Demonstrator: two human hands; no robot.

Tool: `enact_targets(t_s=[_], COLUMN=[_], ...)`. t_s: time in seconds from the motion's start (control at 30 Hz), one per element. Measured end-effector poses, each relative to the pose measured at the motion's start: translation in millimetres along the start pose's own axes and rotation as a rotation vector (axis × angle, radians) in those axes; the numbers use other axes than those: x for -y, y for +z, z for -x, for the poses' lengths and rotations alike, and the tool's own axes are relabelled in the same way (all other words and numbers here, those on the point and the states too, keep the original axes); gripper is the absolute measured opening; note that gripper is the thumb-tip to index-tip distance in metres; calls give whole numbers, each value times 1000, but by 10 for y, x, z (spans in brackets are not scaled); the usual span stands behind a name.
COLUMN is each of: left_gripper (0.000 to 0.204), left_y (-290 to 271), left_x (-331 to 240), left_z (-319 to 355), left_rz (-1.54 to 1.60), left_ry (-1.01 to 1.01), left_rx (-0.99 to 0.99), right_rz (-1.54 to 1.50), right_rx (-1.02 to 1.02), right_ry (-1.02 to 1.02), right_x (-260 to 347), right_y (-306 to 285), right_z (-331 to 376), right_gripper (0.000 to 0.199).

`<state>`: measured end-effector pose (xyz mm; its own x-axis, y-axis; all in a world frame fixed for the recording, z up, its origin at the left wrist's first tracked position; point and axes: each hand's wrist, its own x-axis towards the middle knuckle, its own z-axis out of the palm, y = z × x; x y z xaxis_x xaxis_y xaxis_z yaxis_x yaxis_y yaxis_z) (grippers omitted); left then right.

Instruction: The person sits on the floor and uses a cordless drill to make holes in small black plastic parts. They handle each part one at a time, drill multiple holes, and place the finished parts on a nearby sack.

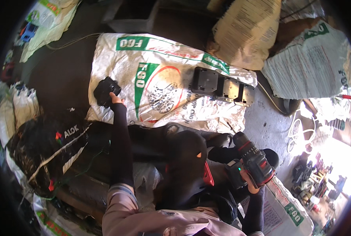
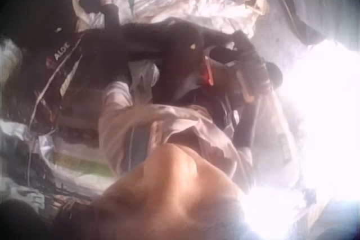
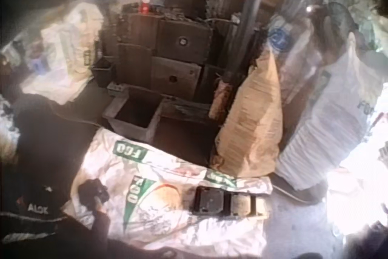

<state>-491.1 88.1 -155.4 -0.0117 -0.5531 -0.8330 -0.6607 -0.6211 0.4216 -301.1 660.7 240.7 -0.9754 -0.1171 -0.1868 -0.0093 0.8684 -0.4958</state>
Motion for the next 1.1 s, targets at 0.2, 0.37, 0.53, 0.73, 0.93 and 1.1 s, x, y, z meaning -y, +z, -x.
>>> enact_targets(t_s=[0.2, 0.37, 0.53, 0.73, 0.93, 1.1], left_gripper=[58, 130, 136, 130, 124, 121], left_y=[1329, 2098, 2551, 2825, 2793, 1942], left_x=[956, 1100, 1243, 1298, 1239, 528], left_z=[1366, 2591, 3055, 3262, 3225, 3583], left_rz=[-669, -1309, -1308, -1484, -1506, -1442], left_ry=[921, 926, 1051, 958, 983, 1047], left_rx=[531, 619, 387, 333, 257, 240], right_rz=[-171, -126, -235, -103, -37, -212], right_rx=[-55, -236, -149, -178, -169, -236], right_ry=[266, 192, 282, 175, 149, 114], right_x=[-47, -169, -338, -486, -519, -444], right_y=[154, 318, 391, 457, 432, 305], right_z=[-68, -114, -23, 36, 164, 220], right_gripper=[31, 31, 35, 36, 37, 36])
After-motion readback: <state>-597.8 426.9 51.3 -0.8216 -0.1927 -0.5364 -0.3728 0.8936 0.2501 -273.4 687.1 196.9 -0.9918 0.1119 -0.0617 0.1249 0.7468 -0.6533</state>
